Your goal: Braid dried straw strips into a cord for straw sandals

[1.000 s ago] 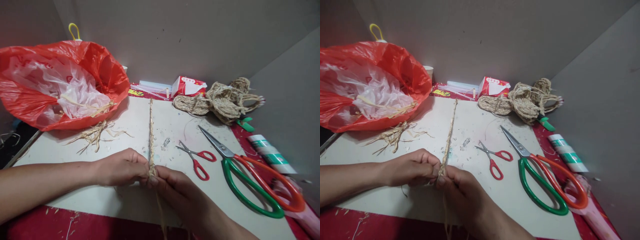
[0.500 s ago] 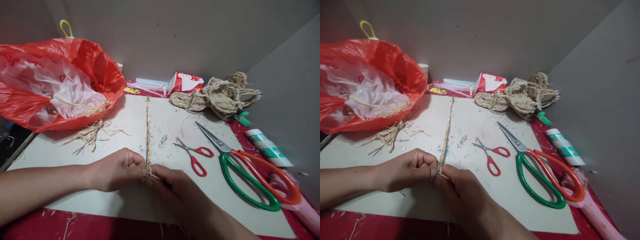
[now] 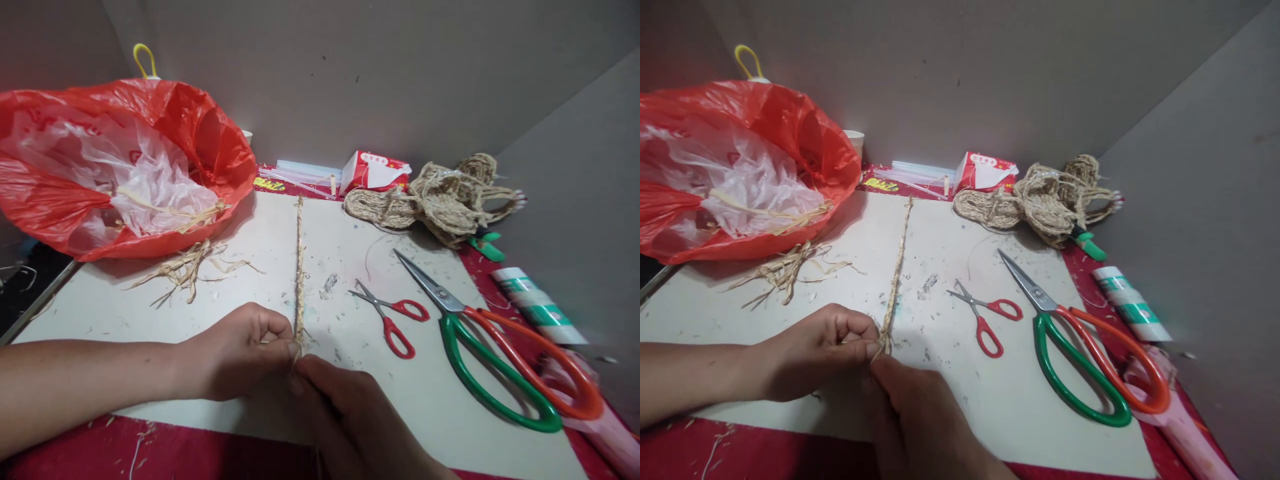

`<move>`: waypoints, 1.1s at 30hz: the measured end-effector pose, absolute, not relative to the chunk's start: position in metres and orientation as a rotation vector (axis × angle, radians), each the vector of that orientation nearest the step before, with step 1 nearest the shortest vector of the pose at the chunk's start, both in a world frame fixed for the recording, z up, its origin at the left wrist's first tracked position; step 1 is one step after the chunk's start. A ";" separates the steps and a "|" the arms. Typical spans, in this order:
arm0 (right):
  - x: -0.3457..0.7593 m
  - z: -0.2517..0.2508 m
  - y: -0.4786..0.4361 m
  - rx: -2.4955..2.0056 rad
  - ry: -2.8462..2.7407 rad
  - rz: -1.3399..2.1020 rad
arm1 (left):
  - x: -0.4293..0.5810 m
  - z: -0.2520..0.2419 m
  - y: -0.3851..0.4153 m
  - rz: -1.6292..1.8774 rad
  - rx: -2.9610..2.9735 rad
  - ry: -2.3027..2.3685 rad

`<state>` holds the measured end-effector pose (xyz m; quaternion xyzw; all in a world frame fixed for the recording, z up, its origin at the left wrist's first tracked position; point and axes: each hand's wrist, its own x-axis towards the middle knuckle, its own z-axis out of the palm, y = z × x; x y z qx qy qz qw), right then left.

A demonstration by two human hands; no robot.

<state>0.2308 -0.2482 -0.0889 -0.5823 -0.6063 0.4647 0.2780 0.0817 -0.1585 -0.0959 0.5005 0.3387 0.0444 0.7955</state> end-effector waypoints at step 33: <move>0.229 -0.084 -0.232 -1.458 -0.914 1.825 | 0.076 -0.092 -0.157 0.145 1.130 0.626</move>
